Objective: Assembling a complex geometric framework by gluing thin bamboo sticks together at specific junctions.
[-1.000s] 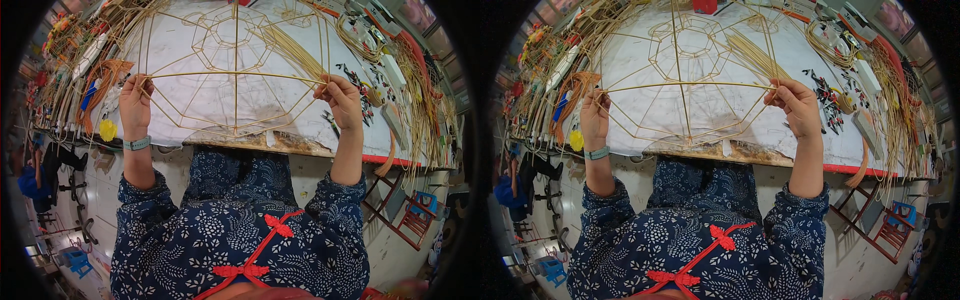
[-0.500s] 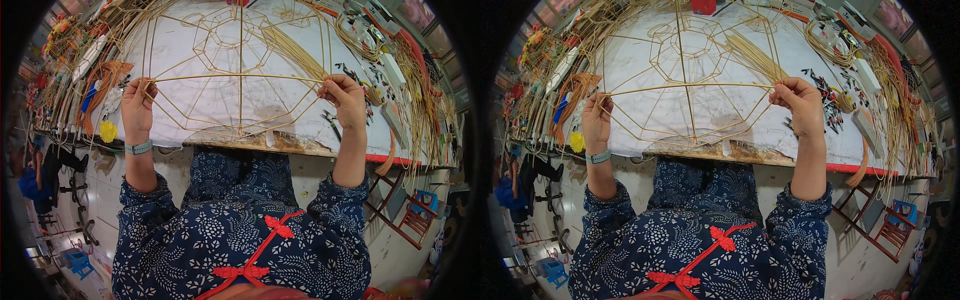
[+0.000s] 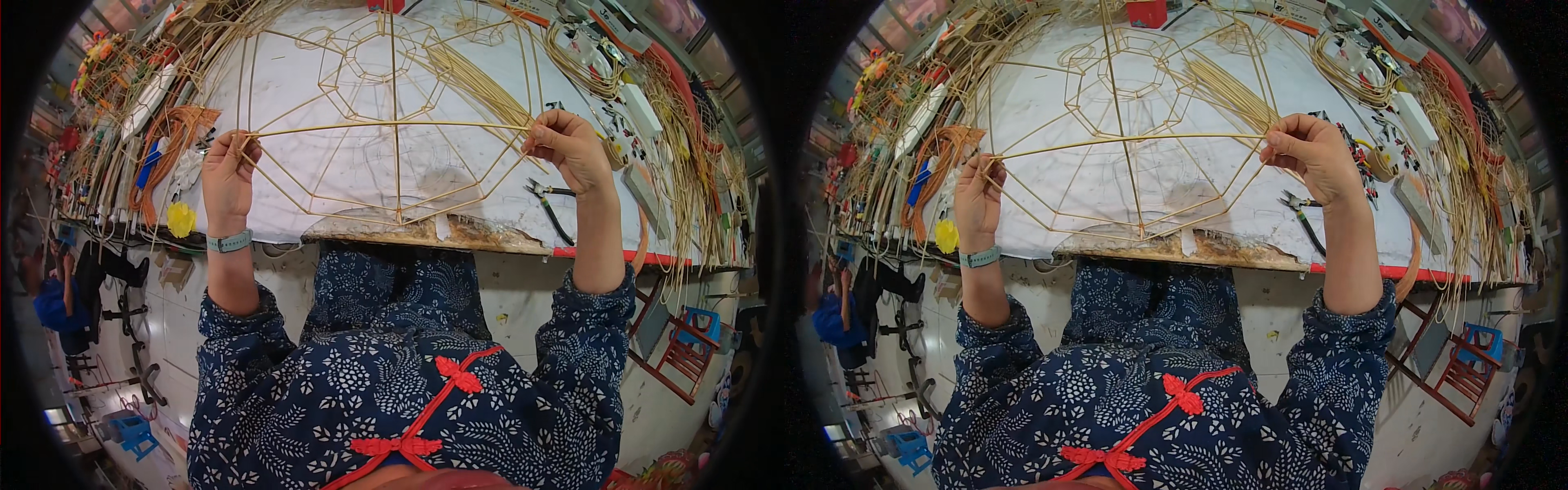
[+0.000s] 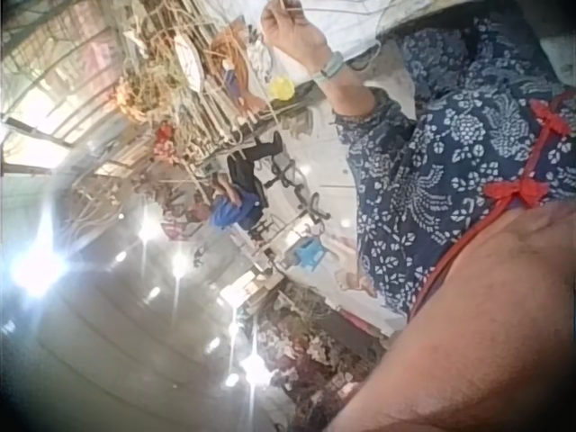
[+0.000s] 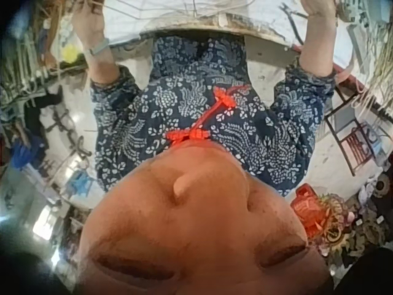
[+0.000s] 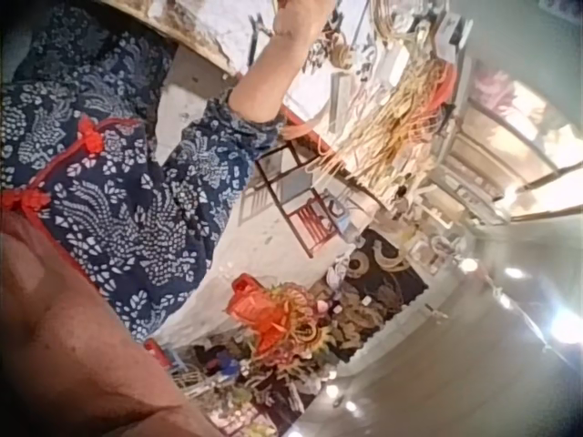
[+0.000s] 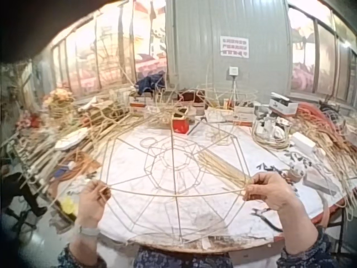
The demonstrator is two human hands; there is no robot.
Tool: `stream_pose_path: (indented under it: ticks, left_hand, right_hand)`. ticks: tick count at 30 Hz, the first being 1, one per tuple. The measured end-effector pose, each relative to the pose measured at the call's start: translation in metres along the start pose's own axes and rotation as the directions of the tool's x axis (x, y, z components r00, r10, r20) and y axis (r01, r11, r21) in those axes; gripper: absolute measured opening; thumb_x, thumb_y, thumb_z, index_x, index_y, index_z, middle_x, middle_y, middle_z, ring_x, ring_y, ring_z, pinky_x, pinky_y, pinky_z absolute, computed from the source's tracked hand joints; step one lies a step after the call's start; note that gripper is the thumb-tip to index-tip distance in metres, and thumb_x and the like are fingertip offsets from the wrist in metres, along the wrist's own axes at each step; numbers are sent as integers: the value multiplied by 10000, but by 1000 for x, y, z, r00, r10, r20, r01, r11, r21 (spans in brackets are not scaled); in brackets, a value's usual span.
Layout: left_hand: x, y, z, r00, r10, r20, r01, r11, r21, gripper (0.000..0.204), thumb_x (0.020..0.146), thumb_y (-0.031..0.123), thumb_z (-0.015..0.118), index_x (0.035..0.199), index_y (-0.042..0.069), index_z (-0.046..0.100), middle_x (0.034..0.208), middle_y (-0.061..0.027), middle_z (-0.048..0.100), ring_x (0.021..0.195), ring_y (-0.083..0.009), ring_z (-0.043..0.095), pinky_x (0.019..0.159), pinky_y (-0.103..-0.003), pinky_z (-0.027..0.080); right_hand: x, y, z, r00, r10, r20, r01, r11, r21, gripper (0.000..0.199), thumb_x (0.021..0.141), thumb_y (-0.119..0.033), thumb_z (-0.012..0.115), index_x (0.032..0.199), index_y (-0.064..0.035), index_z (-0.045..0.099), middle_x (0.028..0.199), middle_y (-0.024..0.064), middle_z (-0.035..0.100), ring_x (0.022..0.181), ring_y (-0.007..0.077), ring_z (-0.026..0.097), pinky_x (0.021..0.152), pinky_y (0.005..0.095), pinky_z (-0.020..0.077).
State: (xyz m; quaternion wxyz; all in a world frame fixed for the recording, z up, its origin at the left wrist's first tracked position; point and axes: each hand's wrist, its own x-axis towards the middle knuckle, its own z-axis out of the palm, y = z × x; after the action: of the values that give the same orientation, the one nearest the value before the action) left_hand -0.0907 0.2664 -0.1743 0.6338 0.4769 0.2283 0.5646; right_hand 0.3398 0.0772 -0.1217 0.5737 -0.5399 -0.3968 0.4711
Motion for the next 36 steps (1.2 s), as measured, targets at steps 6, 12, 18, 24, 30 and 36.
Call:
stream_pose_path:
  ticks: [6, 12, 18, 24, 30, 36]
  left_hand:
    - [-6, -1, 9, 1000, 9, -26, -7, 999, 47, 119, 887, 100, 562, 956, 8, 592, 881, -74, 635, 766, -152, 623, 693, -255, 526]
    - [-3, -2, 11, 1000, 13, -15, -13, 999, 49, 128, 887, 98, 561, 969, 4, 590, 887, -83, 636, 784, -156, 625, 706, -261, 526]
    - [-13, 8, 29, 988, -46, -144, 53, 998, 46, 139, 893, 85, 545, 1000, 1, 574, 945, -101, 616, 840, -163, 606, 733, -271, 508]
    - [-55, 38, 109, 581, 792, 185, -690, 359, 629, 164, 830, -61, 539, 979, 1, 571, 978, -116, 588, 859, -192, 571, 763, -303, 472]
    - [-10, -39, 244, 649, 222, 728, -747, 368, 554, 177, 775, 39, 621, 948, 5, 633, 895, -124, 633, 840, -208, 613, 735, -288, 478]
    - [6, -57, 266, 763, -21, 646, -478, 654, 587, 130, 771, 79, 645, 868, -7, 652, 766, -91, 646, 714, -153, 620, 648, -271, 486]
  right_hand:
    - [2, 7, 0, 999, 0, -37, -5, 993, -115, 106, 804, -63, 650, 857, -16, 572, 759, 48, 599, 692, 135, 613, 660, 269, 524]
    - [3, 9, 3, 992, -97, -80, 83, 982, -168, 134, 797, -50, 647, 900, 0, 576, 779, 47, 596, 714, 128, 611, 687, 237, 510]
    - [-2, 21, 15, 963, -197, -185, 196, 980, -22, 189, 804, -33, 630, 978, 9, 568, 824, 52, 595, 738, 132, 610, 709, 236, 501]
    - [1, 20, 40, 920, -305, -248, 319, 948, 18, 266, 806, 6, 604, 1062, 21, 529, 856, 64, 593, 749, 144, 607, 713, 249, 502]
    - [4, 25, 54, 882, -380, -279, 420, 902, 102, 285, 800, 29, 596, 1073, 37, 515, 885, 83, 591, 761, 150, 605, 724, 261, 505]
    - [5, 35, 63, 850, -396, -347, 471, 866, 166, 253, 811, 33, 574, 1057, 53, 520, 928, 108, 602, 764, 152, 603, 731, 279, 511]
